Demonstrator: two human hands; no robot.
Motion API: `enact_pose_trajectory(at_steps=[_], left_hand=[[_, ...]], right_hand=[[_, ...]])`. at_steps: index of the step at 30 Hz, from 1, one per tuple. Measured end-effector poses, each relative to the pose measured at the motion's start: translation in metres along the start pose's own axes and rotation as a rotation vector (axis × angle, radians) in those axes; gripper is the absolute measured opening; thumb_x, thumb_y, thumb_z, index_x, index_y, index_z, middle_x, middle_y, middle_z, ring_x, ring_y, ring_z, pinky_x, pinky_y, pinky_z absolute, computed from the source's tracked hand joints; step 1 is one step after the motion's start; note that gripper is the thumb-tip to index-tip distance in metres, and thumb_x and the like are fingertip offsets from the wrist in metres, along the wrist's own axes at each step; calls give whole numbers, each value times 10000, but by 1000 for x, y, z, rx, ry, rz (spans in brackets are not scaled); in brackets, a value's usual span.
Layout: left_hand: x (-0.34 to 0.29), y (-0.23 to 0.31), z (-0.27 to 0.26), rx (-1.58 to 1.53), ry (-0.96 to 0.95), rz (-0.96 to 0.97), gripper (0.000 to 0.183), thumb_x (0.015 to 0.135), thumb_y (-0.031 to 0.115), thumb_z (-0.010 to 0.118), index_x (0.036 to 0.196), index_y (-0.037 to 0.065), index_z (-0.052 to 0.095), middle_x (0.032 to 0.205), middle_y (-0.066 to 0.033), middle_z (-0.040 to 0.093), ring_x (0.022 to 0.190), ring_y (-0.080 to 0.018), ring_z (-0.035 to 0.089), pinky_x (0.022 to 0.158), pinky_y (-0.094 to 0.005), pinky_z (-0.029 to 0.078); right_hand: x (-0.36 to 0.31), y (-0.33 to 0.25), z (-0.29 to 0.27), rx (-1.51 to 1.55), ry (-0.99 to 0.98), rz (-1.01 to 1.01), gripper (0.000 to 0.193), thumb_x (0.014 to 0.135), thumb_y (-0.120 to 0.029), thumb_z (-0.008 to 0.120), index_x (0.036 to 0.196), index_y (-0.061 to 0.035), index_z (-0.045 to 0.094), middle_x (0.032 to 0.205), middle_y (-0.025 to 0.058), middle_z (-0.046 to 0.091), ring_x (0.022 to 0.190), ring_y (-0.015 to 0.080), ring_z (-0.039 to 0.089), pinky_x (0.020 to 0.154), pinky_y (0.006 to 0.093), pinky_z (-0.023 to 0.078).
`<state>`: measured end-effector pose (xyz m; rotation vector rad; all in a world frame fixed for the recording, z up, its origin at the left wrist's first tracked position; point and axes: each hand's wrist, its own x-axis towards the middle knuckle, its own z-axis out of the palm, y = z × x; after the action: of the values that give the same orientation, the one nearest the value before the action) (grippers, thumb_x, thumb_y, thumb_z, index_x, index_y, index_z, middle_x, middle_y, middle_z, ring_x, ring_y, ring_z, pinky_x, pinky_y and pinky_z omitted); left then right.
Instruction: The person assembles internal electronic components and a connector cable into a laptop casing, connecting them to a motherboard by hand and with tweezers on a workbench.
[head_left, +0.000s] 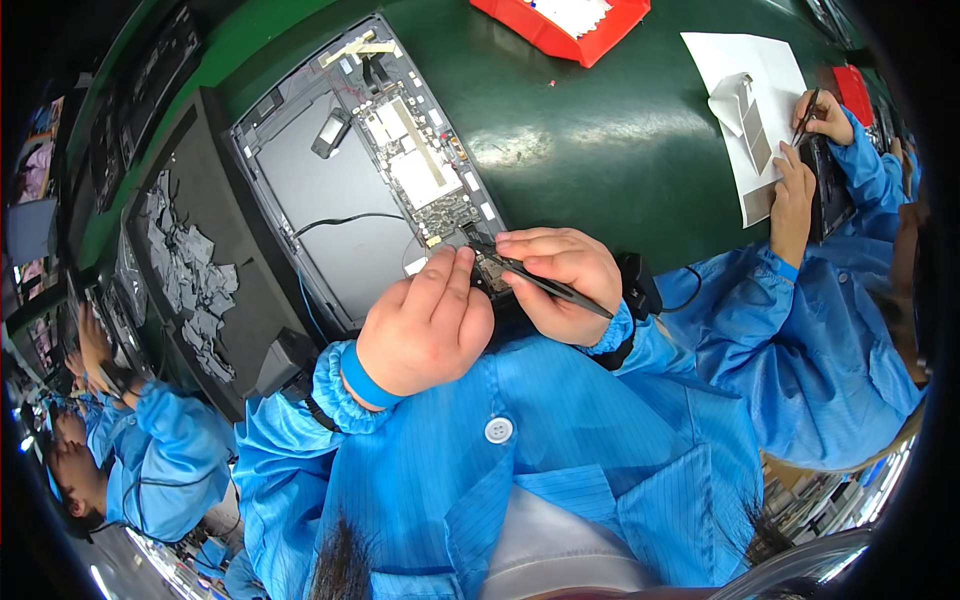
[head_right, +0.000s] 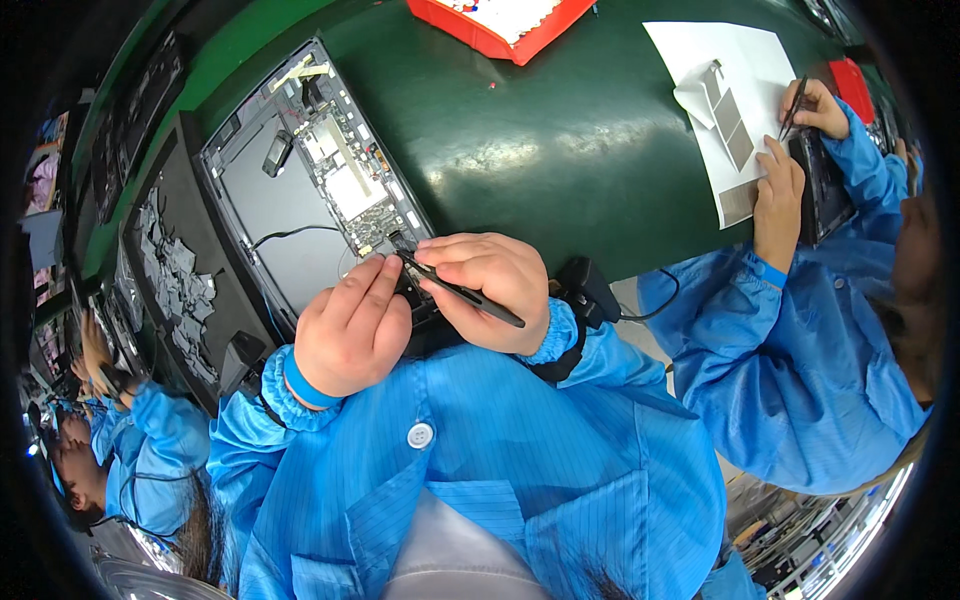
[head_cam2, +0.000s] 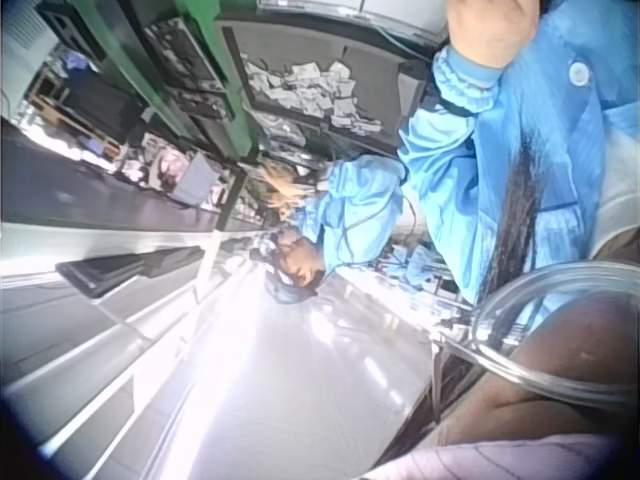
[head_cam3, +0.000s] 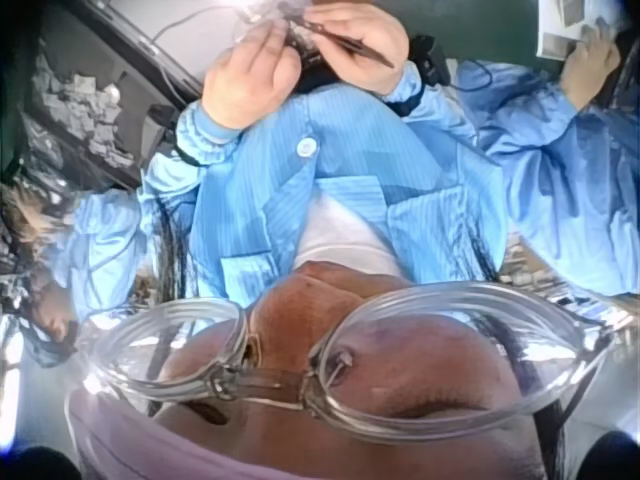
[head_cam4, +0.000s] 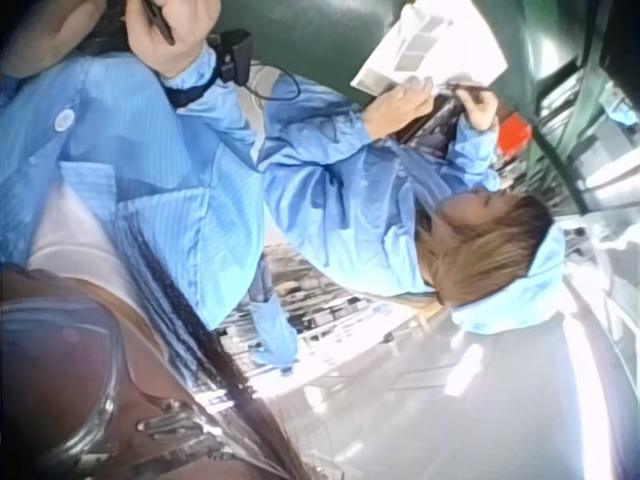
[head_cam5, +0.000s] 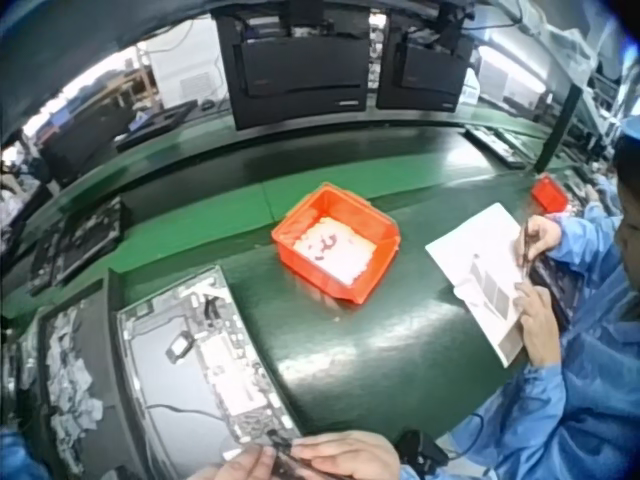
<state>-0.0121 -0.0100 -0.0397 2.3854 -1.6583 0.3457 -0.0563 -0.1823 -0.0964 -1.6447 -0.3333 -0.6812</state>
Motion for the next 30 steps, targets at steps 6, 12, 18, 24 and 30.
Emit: enact_pose_trajectory(at_steps=[6, 12, 18, 24, 30], left_hand=[[-2, -1, -3, -38, 14, -39, 107, 649, 80, 597, 722, 18, 550, 930, -182, 637, 874, -283, 624, 535, -283, 492], [-5, -6, -9, -243, 39, -139, 115, 642, 31, 578, 756, 16, 571, 891, -148, 640, 846, -271, 628, 571, -310, 503], [-53, -119, -59, 190, 177, -732, 129, 690, 24, 570, 812, -6, 603, 807, -168, 629, 742, -315, 614, 648, -377, 491], [-135, -172, -60, 304, -322, -1319, 410, 624, 354, 752, 754, -15, 630, 740, -205, 624, 735, -352, 615, 665, -414, 490], [-158, -171, -57, 340, -79, -1193, 203, 637, 154, 690, 764, 7, 632, 712, -175, 629, 686, -314, 624, 623, -376, 492]], right_hand=[[3, 0, 0, -40, -52, -68, 300, 620, 84, 700, 844, -5, 523, 849, 174, 648, 799, 305, 660, 675, 342, 536], [2, 3, 2, 17, -76, -22, 324, 642, 104, 679, 888, -9, 501, 874, 189, 641, 821, 337, 651, 680, 385, 537], [6, -8, -7, -8, -57, -15, 337, 676, 110, 654, 920, -17, 460, 907, 204, 623, 875, 356, 629, 759, 417, 512], [13, -7, 3, -11, -22, -42, 304, 709, 124, 614, 934, -4, 454, 932, 207, 610, 882, 336, 620, 773, 403, 504], [32, -12, 2, -3, 23, -73, 318, 719, 137, 593, 967, 4, 444, 955, 234, 593, 899, 348, 607, 797, 425, 500]])
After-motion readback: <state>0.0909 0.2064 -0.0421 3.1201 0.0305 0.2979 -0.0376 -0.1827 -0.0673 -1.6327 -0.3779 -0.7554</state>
